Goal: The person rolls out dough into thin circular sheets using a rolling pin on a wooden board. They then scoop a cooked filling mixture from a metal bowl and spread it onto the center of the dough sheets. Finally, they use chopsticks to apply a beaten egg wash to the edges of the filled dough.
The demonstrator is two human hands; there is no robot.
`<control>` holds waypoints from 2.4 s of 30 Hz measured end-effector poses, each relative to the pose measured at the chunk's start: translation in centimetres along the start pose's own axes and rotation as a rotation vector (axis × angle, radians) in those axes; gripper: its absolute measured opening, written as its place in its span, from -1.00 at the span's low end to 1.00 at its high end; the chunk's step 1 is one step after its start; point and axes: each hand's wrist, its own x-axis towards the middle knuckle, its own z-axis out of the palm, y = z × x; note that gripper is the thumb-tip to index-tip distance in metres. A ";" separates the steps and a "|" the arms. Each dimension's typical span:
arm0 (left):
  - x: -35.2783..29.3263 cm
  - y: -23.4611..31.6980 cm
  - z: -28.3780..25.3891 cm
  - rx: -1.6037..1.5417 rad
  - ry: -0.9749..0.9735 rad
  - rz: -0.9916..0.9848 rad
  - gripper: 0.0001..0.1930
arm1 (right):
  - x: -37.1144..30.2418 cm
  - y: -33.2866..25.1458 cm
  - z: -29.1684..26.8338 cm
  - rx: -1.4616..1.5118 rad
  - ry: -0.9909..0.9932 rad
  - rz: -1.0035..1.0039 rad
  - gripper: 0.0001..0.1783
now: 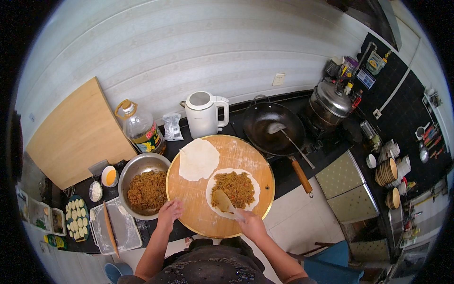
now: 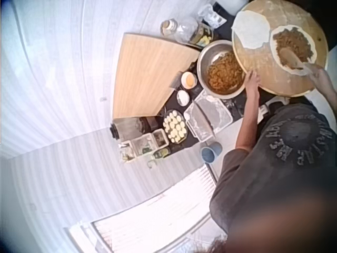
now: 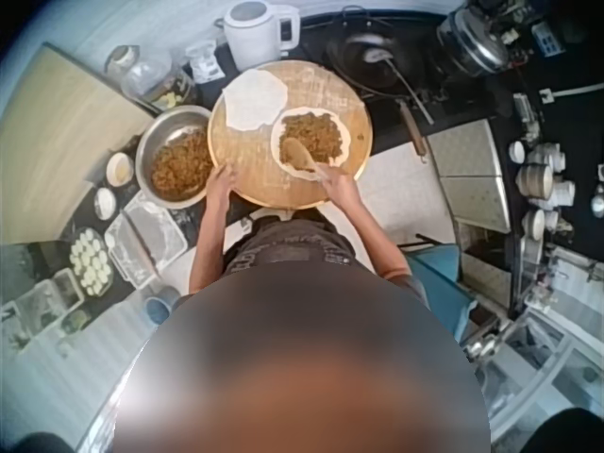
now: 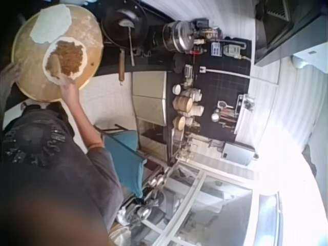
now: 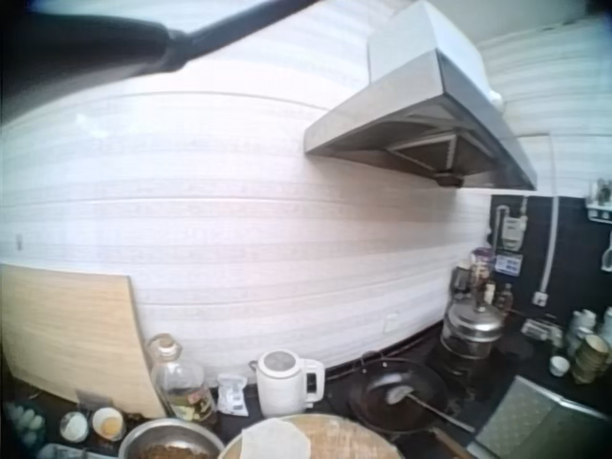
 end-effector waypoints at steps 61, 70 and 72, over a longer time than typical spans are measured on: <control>0.6 -0.3 0.9 0.043 -0.036 -0.008 -0.74 | -0.5 9.2 -9.2 0.144 0.215 0.255 -0.67; 0.9 -1.0 0.6 0.026 -0.022 -0.015 -0.72 | -2.2 5.0 -9.3 -0.075 0.093 0.164 -0.68; 0.8 -0.9 0.8 0.014 -0.011 -0.019 -0.72 | -1.9 4.9 -9.0 -0.058 0.118 0.127 -0.69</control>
